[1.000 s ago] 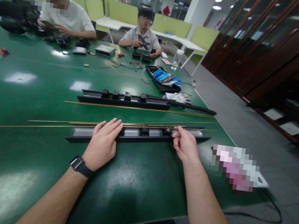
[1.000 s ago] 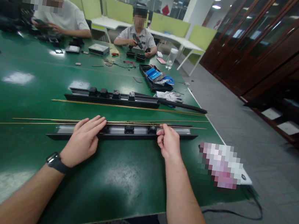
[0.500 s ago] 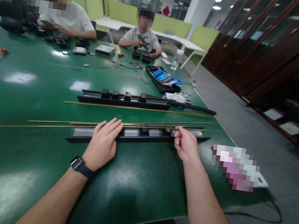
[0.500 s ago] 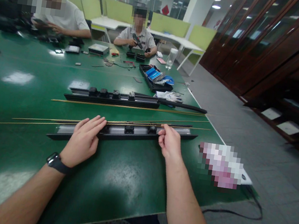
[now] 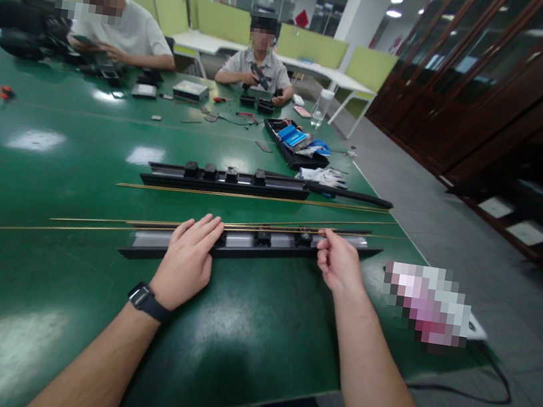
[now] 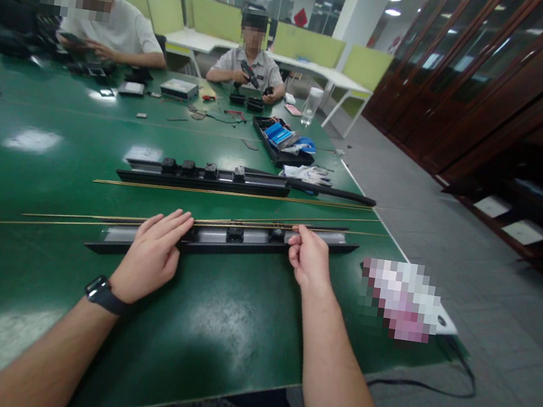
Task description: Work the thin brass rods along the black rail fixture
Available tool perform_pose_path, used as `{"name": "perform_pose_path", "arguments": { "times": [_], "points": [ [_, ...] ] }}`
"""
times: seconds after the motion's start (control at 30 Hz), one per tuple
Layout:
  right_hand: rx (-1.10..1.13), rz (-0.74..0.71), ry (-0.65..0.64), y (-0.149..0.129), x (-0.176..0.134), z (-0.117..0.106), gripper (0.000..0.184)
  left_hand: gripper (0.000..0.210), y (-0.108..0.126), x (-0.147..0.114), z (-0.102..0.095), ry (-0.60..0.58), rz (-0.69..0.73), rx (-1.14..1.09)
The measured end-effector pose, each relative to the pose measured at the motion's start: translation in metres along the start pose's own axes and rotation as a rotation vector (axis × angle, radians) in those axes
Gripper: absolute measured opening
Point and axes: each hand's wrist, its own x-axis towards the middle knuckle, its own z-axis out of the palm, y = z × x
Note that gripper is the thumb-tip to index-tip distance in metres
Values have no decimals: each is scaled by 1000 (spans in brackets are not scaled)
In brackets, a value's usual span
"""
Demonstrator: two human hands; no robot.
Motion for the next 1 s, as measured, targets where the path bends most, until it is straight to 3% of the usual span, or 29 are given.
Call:
{"name": "perform_pose_path", "arguments": {
  "times": [0.2, 0.43, 0.73, 1.0],
  "points": [
    [46, -23, 122, -5, 2, -1, 15, 64, 0, 0, 0, -7, -11, -4],
    [-5, 9, -29, -1, -3, 0, 16, 65, 1, 0, 0, -6, 3, 9],
    [28, -25, 99, -2, 1, -1, 16, 67, 0, -1, 1, 10, 0, -11],
    [-13, 15, -40, -2, -4, 0, 17, 62, 1, 0, 0, -6, -13, -10]
  ]
}}
